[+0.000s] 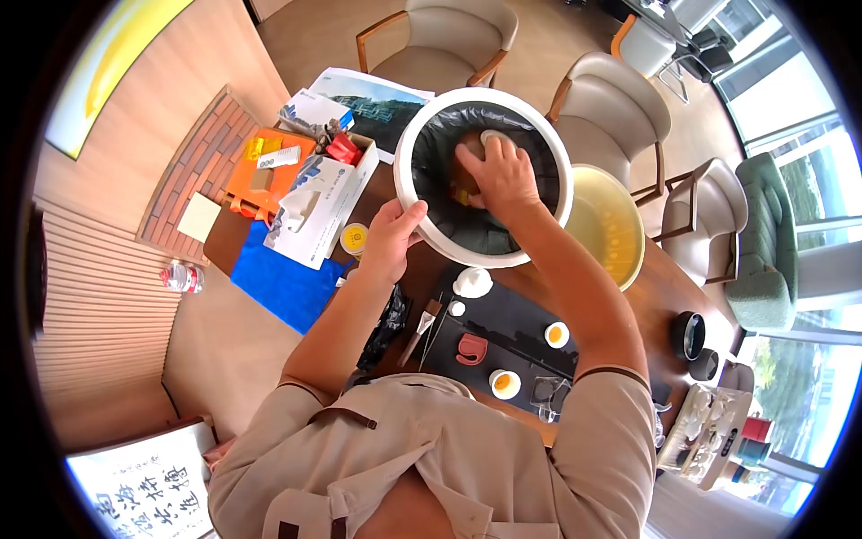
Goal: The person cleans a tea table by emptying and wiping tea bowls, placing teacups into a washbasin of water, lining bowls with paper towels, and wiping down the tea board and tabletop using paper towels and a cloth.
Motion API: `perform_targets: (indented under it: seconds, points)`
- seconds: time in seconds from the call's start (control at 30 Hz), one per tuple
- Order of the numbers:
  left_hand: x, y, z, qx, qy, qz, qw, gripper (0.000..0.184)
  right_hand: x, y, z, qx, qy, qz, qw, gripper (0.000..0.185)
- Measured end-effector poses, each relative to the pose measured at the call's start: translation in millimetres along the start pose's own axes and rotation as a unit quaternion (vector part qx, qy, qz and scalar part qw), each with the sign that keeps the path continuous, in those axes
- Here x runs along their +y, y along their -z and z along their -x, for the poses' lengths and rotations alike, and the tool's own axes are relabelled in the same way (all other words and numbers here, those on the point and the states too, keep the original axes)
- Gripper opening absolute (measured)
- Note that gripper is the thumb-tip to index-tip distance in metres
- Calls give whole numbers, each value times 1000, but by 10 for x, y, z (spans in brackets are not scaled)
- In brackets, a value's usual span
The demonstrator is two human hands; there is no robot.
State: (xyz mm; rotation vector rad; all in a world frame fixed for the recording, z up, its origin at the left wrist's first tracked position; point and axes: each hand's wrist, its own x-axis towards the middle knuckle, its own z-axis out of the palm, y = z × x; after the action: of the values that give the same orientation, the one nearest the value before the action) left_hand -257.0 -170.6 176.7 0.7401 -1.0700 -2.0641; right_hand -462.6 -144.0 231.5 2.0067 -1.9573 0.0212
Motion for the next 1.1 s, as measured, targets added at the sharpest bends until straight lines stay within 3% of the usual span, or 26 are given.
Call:
perform_targets:
  seconds: [0.13,0.17,0.27,0.33,0.37,0.43,0.47,0.5,0.57,0.6,0.7,0.77,0.83,0.9,0.93,0.97,1.03,1.1]
  points:
    - [51,129,10,51,21,14,998,27,-101,-26,-143,-2,51,41,998,88]
    - [42,181,-1,52,23,17,998,27,-98,-54,-171,48,6,19,999,88]
    - [47,268,-10,18,26,32,999,30,-49,-51,-204,13,46,35,998,85]
    - [148,209,-22,48,46,25,997,28,66,18,-283,44,-124,-78,988,81]
    - [170,191,-43,52,44,31,997,28,134,1,-324,42,-118,-76,989,81]
    - [180,160,-43,30,26,34,999,30,286,-144,-281,218,-235,-312,895,74]
    - [173,142,-80,24,24,32,999,30,426,-267,-287,187,-272,-417,847,68]
    - [157,119,-109,33,29,28,999,28,480,-259,-265,190,-272,-414,847,68]
    - [106,90,-127,43,36,28,998,26,569,-260,-201,162,-323,-698,619,64]
    - [98,77,-133,44,33,10,998,24,585,-177,-149,137,-348,-718,588,62]
    - [-8,82,-168,50,12,-4,999,22,543,-30,-31,134,-334,-741,567,61]
    - [-76,141,-168,56,-6,-1,998,21,492,24,18,158,-311,-743,571,61]
    - [48,187,-73,12,53,-40,998,37,412,57,53,180,-288,-746,573,60]
    - [25,226,-125,27,59,-34,997,37,295,100,74,233,-168,-564,774,66]
    - [23,252,-150,42,64,-27,997,37,172,310,54,209,-130,-321,914,73]
    - [16,274,-145,47,68,-36,996,37,129,336,33,167,-44,-240,955,77]
    - [41,293,-159,69,55,-7,996,37,69,344,-10,198,30,-128,971,78]
    - [84,342,-153,91,60,1,994,38,33,276,-65,269,-57,-102,956,81]
